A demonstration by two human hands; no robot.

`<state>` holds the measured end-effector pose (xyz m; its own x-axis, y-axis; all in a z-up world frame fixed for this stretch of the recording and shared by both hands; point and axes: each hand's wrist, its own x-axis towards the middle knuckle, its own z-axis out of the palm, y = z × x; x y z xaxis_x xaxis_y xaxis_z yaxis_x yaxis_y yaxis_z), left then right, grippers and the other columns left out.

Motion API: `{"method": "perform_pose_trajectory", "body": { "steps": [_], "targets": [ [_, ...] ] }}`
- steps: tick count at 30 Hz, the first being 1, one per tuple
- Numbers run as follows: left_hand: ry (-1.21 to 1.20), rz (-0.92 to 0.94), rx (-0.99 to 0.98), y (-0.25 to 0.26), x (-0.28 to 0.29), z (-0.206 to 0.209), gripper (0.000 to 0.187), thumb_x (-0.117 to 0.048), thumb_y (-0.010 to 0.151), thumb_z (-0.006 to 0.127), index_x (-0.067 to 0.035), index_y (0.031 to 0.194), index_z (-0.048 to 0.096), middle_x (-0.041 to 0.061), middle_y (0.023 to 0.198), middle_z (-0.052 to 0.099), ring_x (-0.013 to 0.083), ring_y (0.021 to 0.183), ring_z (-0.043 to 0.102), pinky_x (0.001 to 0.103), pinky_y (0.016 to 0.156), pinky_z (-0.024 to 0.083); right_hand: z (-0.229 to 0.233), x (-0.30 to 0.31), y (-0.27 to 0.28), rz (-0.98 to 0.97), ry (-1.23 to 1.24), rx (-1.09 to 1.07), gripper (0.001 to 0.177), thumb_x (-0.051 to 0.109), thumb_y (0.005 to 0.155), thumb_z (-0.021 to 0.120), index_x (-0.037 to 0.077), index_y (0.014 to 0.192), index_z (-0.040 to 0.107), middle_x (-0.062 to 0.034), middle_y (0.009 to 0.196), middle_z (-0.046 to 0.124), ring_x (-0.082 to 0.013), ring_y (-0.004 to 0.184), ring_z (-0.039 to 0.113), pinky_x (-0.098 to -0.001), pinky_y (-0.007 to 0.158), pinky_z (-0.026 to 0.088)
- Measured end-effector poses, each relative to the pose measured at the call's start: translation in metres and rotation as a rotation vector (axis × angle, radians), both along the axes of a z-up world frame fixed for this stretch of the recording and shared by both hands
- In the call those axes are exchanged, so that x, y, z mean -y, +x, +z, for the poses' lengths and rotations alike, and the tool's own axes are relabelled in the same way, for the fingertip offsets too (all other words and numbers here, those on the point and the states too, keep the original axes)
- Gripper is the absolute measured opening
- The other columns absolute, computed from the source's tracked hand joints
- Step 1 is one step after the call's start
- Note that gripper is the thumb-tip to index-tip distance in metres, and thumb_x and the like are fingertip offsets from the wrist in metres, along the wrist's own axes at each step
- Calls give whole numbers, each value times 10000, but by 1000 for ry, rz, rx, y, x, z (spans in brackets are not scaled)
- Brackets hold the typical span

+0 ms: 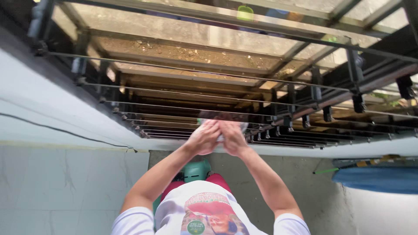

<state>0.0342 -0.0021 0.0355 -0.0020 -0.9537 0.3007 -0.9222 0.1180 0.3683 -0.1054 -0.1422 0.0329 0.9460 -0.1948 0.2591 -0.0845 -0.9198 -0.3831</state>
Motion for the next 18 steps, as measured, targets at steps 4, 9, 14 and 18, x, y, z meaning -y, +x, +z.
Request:
{"method": "perform_pose_trajectory", "body": {
  "steps": [4,9,14,18],
  "targets": [
    [5,177,123,72,-94,-5,593,-265,814,722,81,1283,611,286,1383,578,425,1362,501,503,1199,326,12,-71,98,172,147,-101,671,-18,772,589,-20,1438,503,-251,1379,597,-437,1281,565,-533,1087,419],
    [-87,389,26,142,-180,-12,477,-207,917,659,86,1293,625,284,1362,613,462,1368,506,508,1205,345,26,-146,201,391,201,-132,706,-21,801,572,18,1493,440,-207,1415,585,-387,1317,565,-497,1085,469],
    [-96,462,-42,146,-180,-14,490,-196,911,660,108,1294,624,310,1337,618,485,1348,507,540,1186,352,31,-154,213,329,-229,167,729,44,641,655,99,1355,519,-132,1358,617,-357,1345,552,-598,1076,375],
    [-68,388,50,112,-145,-8,529,-248,870,687,125,1242,635,314,1319,616,495,1327,506,569,1159,342,20,-118,167,311,57,-133,735,8,766,638,-13,1477,453,-211,1446,570,-354,1331,554,-478,1071,460]
  ]
}}
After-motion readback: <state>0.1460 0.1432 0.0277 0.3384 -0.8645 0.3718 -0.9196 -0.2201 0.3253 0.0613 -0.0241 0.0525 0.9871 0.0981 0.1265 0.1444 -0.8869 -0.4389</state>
